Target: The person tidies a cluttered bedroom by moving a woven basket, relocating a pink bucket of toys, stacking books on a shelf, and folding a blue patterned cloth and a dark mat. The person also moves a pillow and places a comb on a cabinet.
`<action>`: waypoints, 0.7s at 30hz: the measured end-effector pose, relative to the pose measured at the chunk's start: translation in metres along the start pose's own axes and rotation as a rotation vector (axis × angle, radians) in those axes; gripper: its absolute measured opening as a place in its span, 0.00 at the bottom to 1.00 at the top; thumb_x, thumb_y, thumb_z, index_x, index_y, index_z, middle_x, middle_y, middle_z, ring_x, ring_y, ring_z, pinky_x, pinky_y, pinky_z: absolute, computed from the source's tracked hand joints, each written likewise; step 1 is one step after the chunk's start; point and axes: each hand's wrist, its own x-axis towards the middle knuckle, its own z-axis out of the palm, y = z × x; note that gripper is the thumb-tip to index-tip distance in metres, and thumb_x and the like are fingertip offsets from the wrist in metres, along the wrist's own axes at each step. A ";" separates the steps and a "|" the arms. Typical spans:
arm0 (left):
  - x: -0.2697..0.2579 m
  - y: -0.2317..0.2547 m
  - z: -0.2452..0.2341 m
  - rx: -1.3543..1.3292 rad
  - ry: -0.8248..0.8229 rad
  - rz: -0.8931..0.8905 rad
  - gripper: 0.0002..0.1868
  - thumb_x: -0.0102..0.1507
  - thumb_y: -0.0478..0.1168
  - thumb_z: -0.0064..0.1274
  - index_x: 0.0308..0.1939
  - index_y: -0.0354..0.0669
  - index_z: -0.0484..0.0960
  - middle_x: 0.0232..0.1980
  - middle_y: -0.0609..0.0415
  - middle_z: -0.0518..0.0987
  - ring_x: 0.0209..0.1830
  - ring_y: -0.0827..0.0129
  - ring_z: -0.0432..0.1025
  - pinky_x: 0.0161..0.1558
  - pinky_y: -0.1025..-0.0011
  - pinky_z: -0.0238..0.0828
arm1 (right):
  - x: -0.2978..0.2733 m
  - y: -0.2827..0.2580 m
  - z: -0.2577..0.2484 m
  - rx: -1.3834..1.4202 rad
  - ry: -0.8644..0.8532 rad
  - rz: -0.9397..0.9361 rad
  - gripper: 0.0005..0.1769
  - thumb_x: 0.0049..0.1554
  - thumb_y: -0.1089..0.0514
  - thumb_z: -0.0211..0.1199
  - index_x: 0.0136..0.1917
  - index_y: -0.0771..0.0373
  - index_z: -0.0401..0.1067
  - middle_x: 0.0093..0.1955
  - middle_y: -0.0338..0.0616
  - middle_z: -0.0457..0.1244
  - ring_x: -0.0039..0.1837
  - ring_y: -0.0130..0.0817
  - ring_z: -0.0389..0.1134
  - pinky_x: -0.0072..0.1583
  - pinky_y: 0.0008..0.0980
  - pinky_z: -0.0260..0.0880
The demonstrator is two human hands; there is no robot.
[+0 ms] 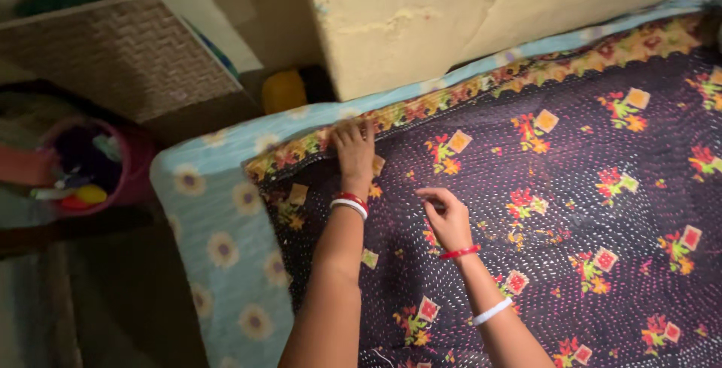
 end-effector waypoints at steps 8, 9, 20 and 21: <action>0.017 -0.012 -0.034 -0.432 -0.112 0.056 0.09 0.61 0.38 0.47 0.41 0.45 0.82 0.44 0.44 0.83 0.43 0.49 0.79 0.44 0.52 0.76 | -0.049 -0.016 -0.051 -0.083 0.157 0.020 0.15 0.57 0.67 0.60 0.56 0.59 0.79 0.54 0.41 0.72 0.52 0.29 0.74 0.53 0.28 0.75; 0.006 -0.007 -0.061 -0.452 -0.125 0.109 0.10 0.57 0.37 0.49 0.39 0.46 0.82 0.41 0.44 0.83 0.42 0.49 0.79 0.44 0.53 0.76 | -0.056 -0.024 -0.056 -0.146 0.186 -0.008 0.16 0.56 0.67 0.61 0.58 0.58 0.78 0.56 0.42 0.71 0.54 0.32 0.74 0.54 0.30 0.75; -0.203 0.049 -0.365 -0.890 0.111 0.596 0.16 0.59 0.44 0.57 0.48 0.44 0.81 0.30 0.49 0.80 0.28 0.57 0.77 0.35 0.58 0.74 | -0.148 -0.096 -0.107 -0.784 0.355 -0.557 0.39 0.44 0.68 0.60 0.71 0.60 0.66 0.72 0.52 0.60 0.77 0.58 0.54 0.77 0.57 0.48; -0.223 0.048 -0.383 -0.891 0.088 0.635 0.13 0.60 0.44 0.58 0.46 0.45 0.81 0.32 0.50 0.80 0.30 0.58 0.77 0.35 0.60 0.74 | -0.161 -0.095 -0.117 -0.799 0.385 -0.559 0.35 0.46 0.67 0.61 0.69 0.58 0.68 0.69 0.49 0.62 0.76 0.56 0.55 0.77 0.57 0.49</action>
